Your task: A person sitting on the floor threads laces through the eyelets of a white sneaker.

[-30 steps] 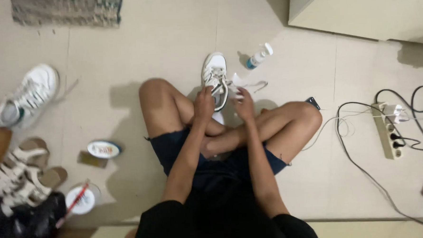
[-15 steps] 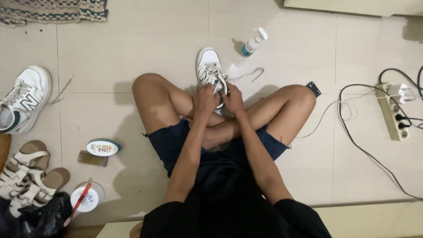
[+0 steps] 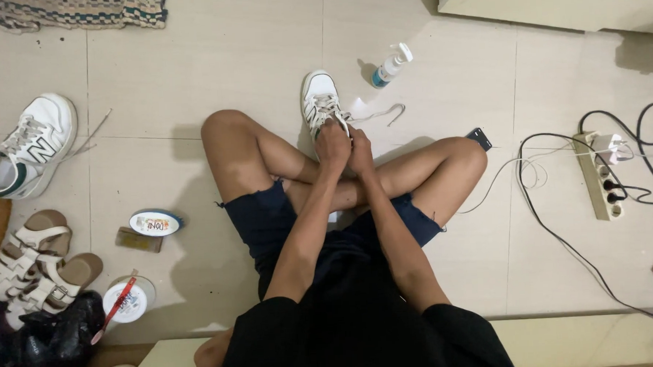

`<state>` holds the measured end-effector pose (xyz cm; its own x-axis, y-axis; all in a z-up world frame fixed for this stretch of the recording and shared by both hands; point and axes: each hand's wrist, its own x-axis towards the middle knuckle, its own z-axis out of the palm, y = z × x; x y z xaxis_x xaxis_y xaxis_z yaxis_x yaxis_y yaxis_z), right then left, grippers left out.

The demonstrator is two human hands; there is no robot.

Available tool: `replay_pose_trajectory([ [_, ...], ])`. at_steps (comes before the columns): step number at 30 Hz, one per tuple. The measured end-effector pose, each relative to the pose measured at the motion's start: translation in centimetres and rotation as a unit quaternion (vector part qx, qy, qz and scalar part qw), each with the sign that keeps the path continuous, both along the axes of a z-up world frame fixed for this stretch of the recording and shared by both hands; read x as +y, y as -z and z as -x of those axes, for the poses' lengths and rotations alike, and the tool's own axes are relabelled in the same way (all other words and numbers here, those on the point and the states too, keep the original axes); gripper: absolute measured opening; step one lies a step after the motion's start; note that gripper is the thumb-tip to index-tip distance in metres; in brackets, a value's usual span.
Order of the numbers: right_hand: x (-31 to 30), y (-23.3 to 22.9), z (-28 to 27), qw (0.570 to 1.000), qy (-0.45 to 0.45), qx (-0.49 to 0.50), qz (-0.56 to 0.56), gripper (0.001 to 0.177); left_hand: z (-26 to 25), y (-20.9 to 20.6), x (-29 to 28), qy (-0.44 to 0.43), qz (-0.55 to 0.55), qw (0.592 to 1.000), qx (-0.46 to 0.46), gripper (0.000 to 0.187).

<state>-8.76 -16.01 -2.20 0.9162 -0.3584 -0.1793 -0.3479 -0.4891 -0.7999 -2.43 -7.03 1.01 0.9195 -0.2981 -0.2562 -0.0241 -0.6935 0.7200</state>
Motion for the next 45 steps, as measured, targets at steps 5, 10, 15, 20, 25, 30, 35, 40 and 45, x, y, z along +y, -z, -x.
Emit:
replay_pose_trajectory([
  [5, 1.0, -0.6, -0.8, 0.999, -0.007, -0.014, 0.035, 0.046, -1.2, -3.0, 2.4, 0.011, -0.03, 0.999, 0.029, 0.026],
  [10, 1.7, -0.3, -1.9, 0.998, -0.004, -0.047, 0.052, 0.044, -2.5, -2.3, 3.7, -0.008, 0.011, 0.998, 0.059, 0.027],
  [15, 1.6, 0.5, -1.8, 1.0, 0.015, -0.011, -0.008, 0.048, -2.8, -0.6, 5.4, -0.009, 0.068, 0.998, 0.019, 0.027],
  [20, 1.1, 7.3, -1.4, 0.996, 0.074, 0.039, -0.014, 0.04, -1.4, 1.0, 12.7, -0.07, 0.191, 0.969, -0.141, 0.023],
  [25, 1.2, 8.6, -2.5, 0.994, 0.092, 0.055, 0.023, 0.035, 2.4, 4.9, 29.2, -0.206, 0.102, 0.906, -0.355, 0.019],
  [30, 2.4, 8.1, -2.2, 0.985, 0.149, 0.083, 0.038, 0.034, 7.9, 9.0, 39.4, 0.015, -0.14, 0.966, -0.219, 0.013],
  [35, 5.1, 6.7, -2.7, 0.975, 0.207, 0.028, 0.077, 0.024, 8.8, 13.3, 40.1, 0.022, -0.134, 0.93, -0.342, 0.032],
  [40, 6.1, 7.7, -3.4, 0.961, 0.236, -0.011, 0.147, 0.024, 8.0, 12.1, 41.1, 0.0, -0.129, 0.958, -0.256, 0.015],
  [45, 4.8, 10.1, -3.1, 0.953, 0.238, -0.09, 0.166, 0.015, 8.9, 17.9, 42.6, 0.03, -0.126, 0.897, -0.423, 0.028],
])
